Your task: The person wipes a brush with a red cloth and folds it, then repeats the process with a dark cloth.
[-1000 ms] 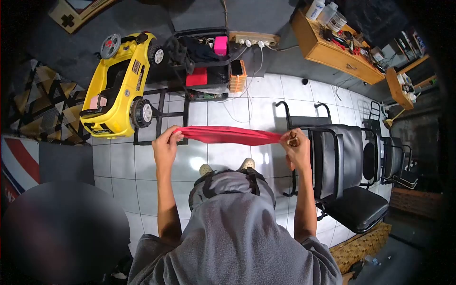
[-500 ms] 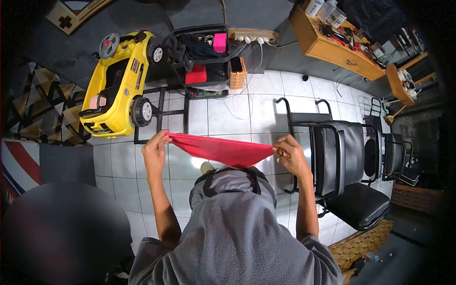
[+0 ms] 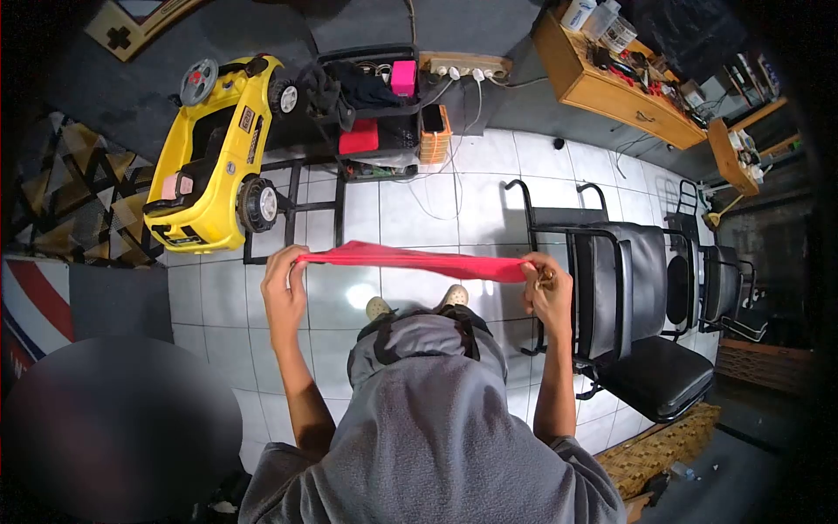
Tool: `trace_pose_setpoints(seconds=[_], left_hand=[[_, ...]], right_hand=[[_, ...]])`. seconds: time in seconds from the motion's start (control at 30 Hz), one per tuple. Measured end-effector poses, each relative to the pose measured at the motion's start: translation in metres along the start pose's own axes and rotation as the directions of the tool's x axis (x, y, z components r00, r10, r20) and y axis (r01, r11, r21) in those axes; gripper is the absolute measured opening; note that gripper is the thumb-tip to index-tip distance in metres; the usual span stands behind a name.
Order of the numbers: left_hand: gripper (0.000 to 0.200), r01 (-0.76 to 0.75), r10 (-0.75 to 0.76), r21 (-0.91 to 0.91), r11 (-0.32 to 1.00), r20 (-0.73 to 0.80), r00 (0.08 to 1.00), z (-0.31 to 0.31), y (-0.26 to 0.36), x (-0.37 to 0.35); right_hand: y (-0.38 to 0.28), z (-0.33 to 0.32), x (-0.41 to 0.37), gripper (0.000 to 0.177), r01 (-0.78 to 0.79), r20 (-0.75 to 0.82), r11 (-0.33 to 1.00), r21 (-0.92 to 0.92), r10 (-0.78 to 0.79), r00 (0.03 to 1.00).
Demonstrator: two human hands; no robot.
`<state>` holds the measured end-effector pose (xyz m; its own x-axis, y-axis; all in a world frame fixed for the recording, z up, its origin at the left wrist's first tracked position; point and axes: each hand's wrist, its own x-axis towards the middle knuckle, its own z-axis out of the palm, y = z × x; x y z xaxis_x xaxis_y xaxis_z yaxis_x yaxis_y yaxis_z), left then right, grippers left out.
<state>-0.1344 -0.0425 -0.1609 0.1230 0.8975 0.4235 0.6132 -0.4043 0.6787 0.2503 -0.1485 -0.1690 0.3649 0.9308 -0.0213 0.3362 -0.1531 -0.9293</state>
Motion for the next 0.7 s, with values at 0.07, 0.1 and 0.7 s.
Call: trace_pose_setpoints(seconds=[0.07,0.1,0.7], left_hand=[[0.014,-0.020,0.020,-0.008,1.000,-0.021,1.000,0.005,-0.003,0.001],[0.014,0.063,-0.064,-0.080,0.995,-0.020,0.998,0.005,-0.002,0.000],[0.009,0.230,-0.224,-0.318,0.920,0.056,0.973,0.002,0.003,-0.007]], right_hand=[[0.004,0.003,0.001,0.008,0.055,-0.021,0.998,-0.037,-0.056,0.998],[0.004,0.003,0.002,0.008,0.090,-0.026,0.993,-0.070,-0.092,0.995],[-0.017,-0.020,-0.010,0.011,0.098,-0.209,0.962,0.254,-0.044,0.977]])
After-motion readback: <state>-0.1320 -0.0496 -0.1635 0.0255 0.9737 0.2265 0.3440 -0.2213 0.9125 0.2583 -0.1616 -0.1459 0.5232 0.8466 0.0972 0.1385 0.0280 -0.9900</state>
